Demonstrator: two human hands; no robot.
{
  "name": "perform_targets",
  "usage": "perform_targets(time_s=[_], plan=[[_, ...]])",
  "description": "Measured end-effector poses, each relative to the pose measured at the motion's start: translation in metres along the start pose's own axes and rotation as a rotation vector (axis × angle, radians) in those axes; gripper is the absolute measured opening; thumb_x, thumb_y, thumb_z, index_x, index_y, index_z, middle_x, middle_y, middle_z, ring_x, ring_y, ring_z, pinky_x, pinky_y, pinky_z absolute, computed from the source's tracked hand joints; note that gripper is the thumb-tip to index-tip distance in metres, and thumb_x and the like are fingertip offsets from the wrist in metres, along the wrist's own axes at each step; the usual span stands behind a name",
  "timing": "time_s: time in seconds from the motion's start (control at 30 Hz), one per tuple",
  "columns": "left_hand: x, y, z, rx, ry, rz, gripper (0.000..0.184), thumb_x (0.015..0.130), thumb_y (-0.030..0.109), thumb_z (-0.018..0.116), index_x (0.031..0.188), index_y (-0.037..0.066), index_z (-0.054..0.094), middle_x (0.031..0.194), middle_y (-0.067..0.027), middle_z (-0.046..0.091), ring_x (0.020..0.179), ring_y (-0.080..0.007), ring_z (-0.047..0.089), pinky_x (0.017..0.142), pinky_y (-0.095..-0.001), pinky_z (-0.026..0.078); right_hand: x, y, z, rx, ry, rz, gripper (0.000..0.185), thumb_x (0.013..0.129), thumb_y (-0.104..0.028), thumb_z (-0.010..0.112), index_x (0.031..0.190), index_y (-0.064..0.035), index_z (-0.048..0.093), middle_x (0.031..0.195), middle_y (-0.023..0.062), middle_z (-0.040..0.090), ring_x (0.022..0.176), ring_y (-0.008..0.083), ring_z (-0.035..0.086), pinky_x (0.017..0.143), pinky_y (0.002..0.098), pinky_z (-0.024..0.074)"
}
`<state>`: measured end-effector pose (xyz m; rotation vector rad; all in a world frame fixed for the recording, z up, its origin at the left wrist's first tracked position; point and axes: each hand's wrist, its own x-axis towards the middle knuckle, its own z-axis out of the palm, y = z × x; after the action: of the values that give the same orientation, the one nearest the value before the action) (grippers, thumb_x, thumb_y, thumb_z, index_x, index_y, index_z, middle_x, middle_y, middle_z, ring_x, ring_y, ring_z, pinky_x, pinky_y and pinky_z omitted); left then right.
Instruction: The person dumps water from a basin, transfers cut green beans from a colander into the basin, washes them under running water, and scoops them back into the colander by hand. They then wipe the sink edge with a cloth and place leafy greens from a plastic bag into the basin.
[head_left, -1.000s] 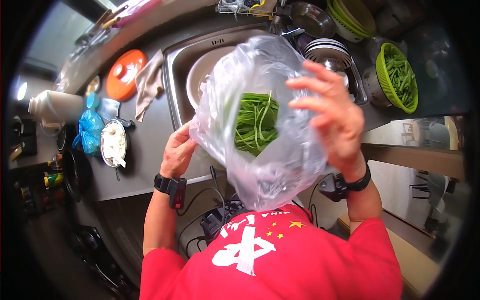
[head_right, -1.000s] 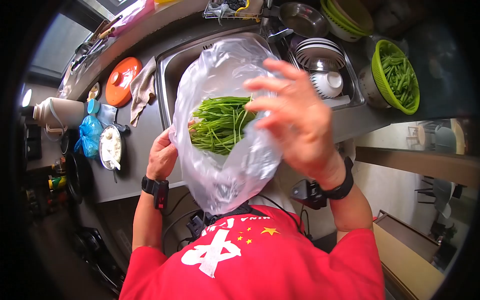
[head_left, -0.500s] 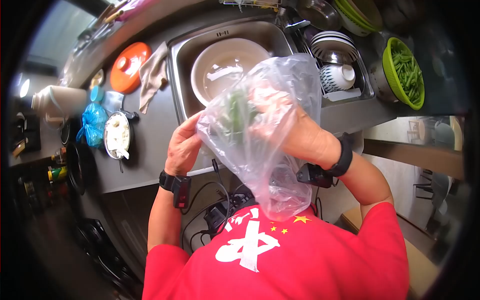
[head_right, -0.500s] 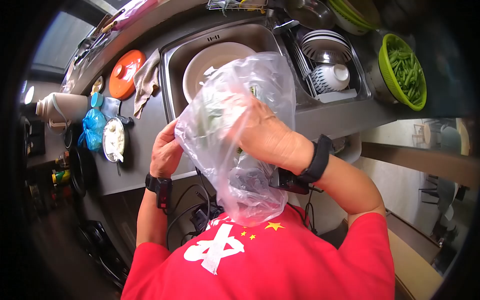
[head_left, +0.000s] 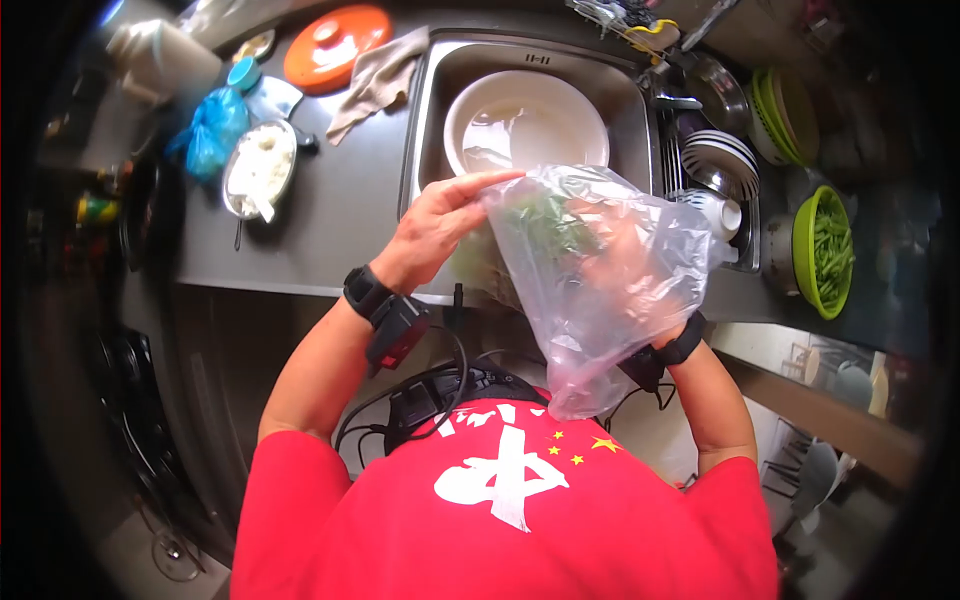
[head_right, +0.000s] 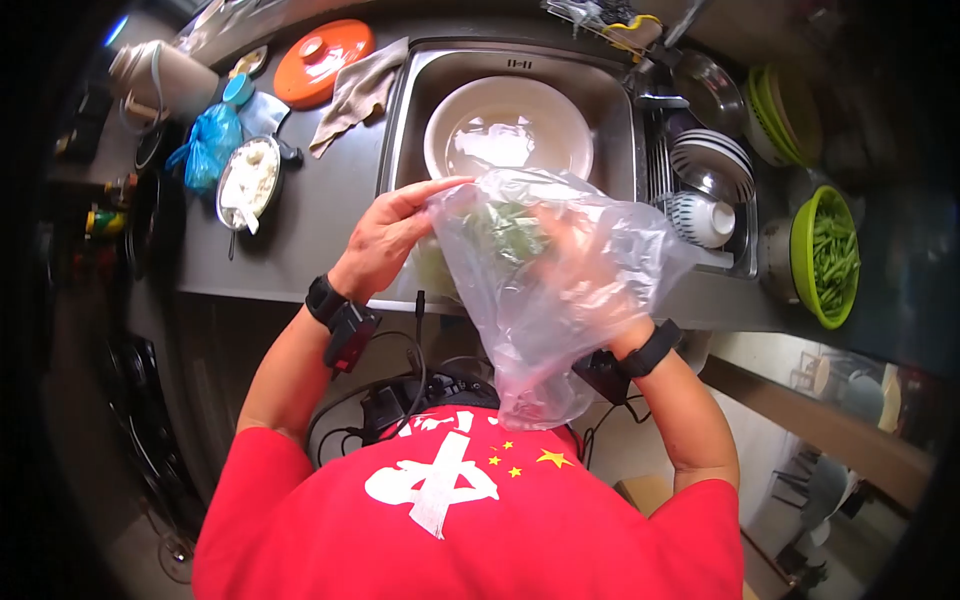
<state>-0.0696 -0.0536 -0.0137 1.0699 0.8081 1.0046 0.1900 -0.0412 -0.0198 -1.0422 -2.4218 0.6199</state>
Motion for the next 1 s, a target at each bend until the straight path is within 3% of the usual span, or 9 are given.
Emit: perform_targets(time_s=[0.07, 0.2, 0.3, 0.7, 0.8, 0.9, 0.93, 0.97, 1.0], plan=[[0.003, 0.000, 0.001, -0.018, -0.013, 0.013, 0.041, 0.094, 0.013, 0.055, 0.132, -0.002, 0.050, 0.129, -0.0093, 0.056, 0.117, -0.0147, 0.052, 0.102, -0.0283, 0.038, 0.012, -0.009, -0.011, 0.060, -0.048, 0.105, 0.069, 0.068, -0.009, 0.069, 0.132, 0.0002, 0.044, 0.118, 0.0241, 0.054, 0.111, 0.0388, 0.051, 0.098, 0.0453, 0.0388], [0.007, 0.003, 0.002, 0.113, -0.010, -0.015, 0.038, 0.096, 0.015, 0.051, 0.131, 0.000, 0.051, 0.129, -0.0090, 0.056, 0.118, -0.0146, 0.051, 0.104, -0.0286, 0.036, 0.011, -0.014, 0.001, 0.014, -0.038, 0.073, 0.075, 0.070, -0.015, 0.068, 0.138, -0.0010, 0.040, 0.123, 0.0251, 0.051, 0.111, 0.0396, 0.050, 0.099, 0.0447, 0.0376], [0.011, -0.001, -0.001, 0.149, 0.019, 0.004, 0.037, 0.097, 0.014, 0.048, 0.131, -0.001, 0.052, 0.128, -0.0088, 0.056, 0.118, -0.0139, 0.050, 0.105, -0.0279, 0.035, 0.005, -0.007, 0.000, 0.055, -0.176, 0.139, 0.072, 0.074, -0.013, 0.064, 0.141, -0.0023, 0.037, 0.129, 0.0261, 0.047, 0.117, 0.0408, 0.047, 0.104, 0.0434, 0.0351], [0.021, -0.013, 0.002, 0.047, -0.038, 0.001, 0.035, 0.097, 0.010, 0.046, 0.130, 0.001, 0.053, 0.125, -0.0083, 0.058, 0.117, -0.0133, 0.049, 0.103, -0.0282, 0.035, -0.004, -0.006, 0.012, -0.002, -0.200, 0.117, 0.068, 0.074, -0.012, 0.068, 0.137, -0.0007, 0.043, 0.134, 0.0205, 0.049, 0.126, 0.0318, 0.045, 0.107, 0.0379, 0.0329], [0.019, -0.013, 0.000, 0.207, 0.000, -0.008, 0.035, 0.096, 0.012, 0.050, 0.129, 0.003, 0.054, 0.124, -0.0096, 0.059, 0.117, -0.0142, 0.050, 0.101, -0.0285, 0.037, -0.005, 0.002, 0.019, 0.108, -0.202, 0.147, 0.066, 0.074, -0.010, 0.068, 0.135, -0.0009, 0.045, 0.132, 0.0190, 0.051, 0.124, 0.0302, 0.047, 0.106, 0.0373, 0.0346], [0.007, -0.013, -0.015, 0.604, 0.201, 0.154, 0.037, 0.094, 0.017, 0.056, 0.128, 0.003, 0.054, 0.120, -0.0113, 0.059, 0.115, -0.0188, 0.052, 0.099, -0.0307, 0.040, -0.019, 0.061, 0.057, 0.134, -0.197, 0.077, 0.060, 0.076, -0.009, 0.065, 0.133, -0.0011, 0.046, 0.130, 0.0187, 0.052, 0.121, 0.0297, 0.049, 0.105, 0.0368, 0.0356], [-0.001, -0.013, -0.021, 0.685, 0.294, 0.091, 0.038, 0.093, 0.020, 0.058, 0.127, 0.002, 0.055, 0.115, -0.0118, 0.061, 0.109, -0.0194, 0.055, 0.096, -0.0309, 0.043, -0.012, 0.058, 0.059, 0.124, -0.192, 0.034, 0.058, 0.078, -0.009, 0.063, 0.133, -0.0010, 0.047, 0.129, 0.0187, 0.053, 0.120, 0.0296, 0.049, 0.105, 0.0366, 0.0356], [-0.011, -0.013, -0.029, 0.765, 0.386, 0.026, 0.040, 0.092, 0.023, 0.060, 0.125, 0.001, 0.055, 0.111, -0.0123, 0.062, 0.104, -0.0200, 0.057, 0.092, -0.0311, 0.045, -0.013, 0.053, 0.048, 0.120, -0.104, 0.047, 0.042, 0.079, -0.006, 0.063, 0.120, -0.0007, 0.057, 0.115, 0.0166, 0.061, 0.104, 0.0283, 0.058, 0.094, 0.0348, 0.0443], [-0.020, -0.014, -0.038, 0.844, 0.478, -0.039, 0.043, 0.091, 0.027, 0.063, 0.123, 0.000, 0.056, 0.107, -0.0128, 0.063, 0.099, -0.0206, 0.060, 0.089, -0.0313, 0.048, -0.013, 0.059, 0.042, 0.152, -0.234, 0.210, 0.048, 0.077, -0.010, 0.065, 0.123, 0.0002, 0.054, 0.116, 0.0177, 0.060, 0.102, 0.0283, 0.059, 0.091, 0.0363, 0.0461]])
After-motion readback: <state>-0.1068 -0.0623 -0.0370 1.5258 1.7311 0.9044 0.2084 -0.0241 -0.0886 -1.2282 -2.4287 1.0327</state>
